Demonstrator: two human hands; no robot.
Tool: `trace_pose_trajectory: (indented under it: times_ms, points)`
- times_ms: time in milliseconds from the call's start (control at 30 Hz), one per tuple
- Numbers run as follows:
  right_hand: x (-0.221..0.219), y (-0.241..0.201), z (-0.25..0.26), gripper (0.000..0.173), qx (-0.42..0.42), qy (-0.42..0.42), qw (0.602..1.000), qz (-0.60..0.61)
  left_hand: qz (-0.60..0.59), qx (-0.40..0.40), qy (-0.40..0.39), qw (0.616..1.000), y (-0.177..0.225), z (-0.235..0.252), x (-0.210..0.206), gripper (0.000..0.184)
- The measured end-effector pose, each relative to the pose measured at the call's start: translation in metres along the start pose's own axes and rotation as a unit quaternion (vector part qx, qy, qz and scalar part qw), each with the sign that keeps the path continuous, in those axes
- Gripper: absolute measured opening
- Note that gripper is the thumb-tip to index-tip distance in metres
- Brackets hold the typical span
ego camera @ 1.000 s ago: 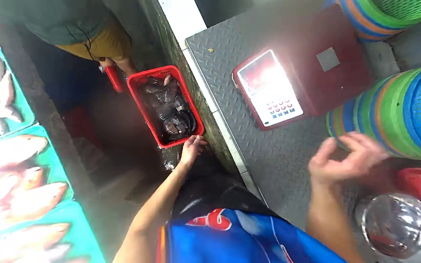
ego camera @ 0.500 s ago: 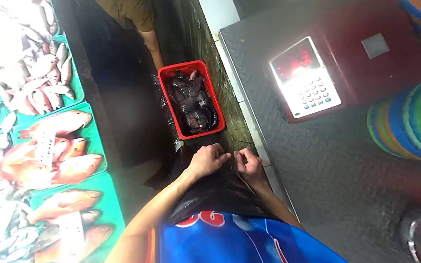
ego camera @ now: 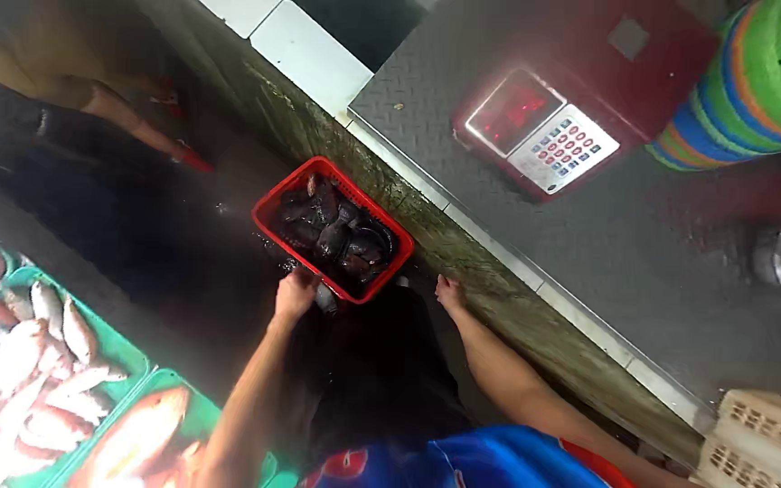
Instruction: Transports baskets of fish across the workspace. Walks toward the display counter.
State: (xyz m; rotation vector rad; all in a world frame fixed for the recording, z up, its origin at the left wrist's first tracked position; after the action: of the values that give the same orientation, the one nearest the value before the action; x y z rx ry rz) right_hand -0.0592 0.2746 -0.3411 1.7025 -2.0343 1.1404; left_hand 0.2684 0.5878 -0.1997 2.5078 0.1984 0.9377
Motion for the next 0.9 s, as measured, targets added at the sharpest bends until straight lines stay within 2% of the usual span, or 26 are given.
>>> trace_pose_trajectory:
  times_ms: [100,200,233,300,367,433,533,600,700,767,900]
  points:
    - [-0.021,-0.014,-0.002,0.054,-0.065,0.056,0.994,0.074,0.076,0.019,0.039,0.996,-0.013,0.068,0.037,0.041]
    - [-0.065,-0.021,0.014,0.055,-0.152,0.031,0.970,0.185,0.058,0.022,0.104,0.993,-0.020,0.135,0.059,0.039]
    - [-0.083,-0.018,0.022,0.055,-0.179,0.018,0.961,0.210,0.063,0.018,0.128,0.990,-0.023,0.158,0.063,0.041]
    - [-0.114,-0.020,0.048,0.057,-0.207,0.008,0.946,0.249,0.087,0.006,0.151,0.985,-0.016,0.216,0.075,0.059]
    - [-0.136,-0.026,0.062,0.059,-0.237,0.002,0.924,0.300,0.119,-0.010,0.134,0.984,-0.009,0.278,0.077,0.077]
    - [-0.150,-0.036,0.062,0.059,-0.263,-0.012,0.900,0.348,0.138,-0.025,0.088,0.986,-0.004,0.325,0.066,0.086]
    - [-0.177,-0.048,0.094,0.060,-0.264,0.020,0.862,0.433,0.171,-0.039,0.083,0.981,0.002,0.400,0.051,0.068]
    - [-0.189,-0.041,0.096,0.061,-0.275,0.060,0.867,0.411,0.206,-0.030,0.110,0.972,-0.001,0.413,0.041,0.056]
    - [-0.192,-0.048,0.106,0.059,-0.286,0.132,0.902,0.296,0.210,-0.041,0.168,0.962,0.004,0.418,0.041,0.055]
    - [-0.195,-0.047,0.109,0.057,-0.298,0.165,0.909,0.238,0.188,-0.056,0.176,0.964,0.000,0.416,0.041,0.051]
    - [-0.193,-0.056,0.119,0.055,-0.309,0.161,0.923,0.160,0.196,-0.073,0.165,0.964,0.002,0.420,0.048,0.045]
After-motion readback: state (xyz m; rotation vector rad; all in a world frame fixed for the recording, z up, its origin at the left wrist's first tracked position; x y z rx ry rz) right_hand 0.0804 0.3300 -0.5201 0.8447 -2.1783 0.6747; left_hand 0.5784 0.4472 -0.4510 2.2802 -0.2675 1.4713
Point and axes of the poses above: each hand's wrist, its own z-axis towards the middle knuckle, its own x-axis out of the back of the hand, y = z × x, the point moved 5 cm from there along z, towards the middle knuckle, and after that the axes turned 4 degrees about x, right-handed, at the moved point
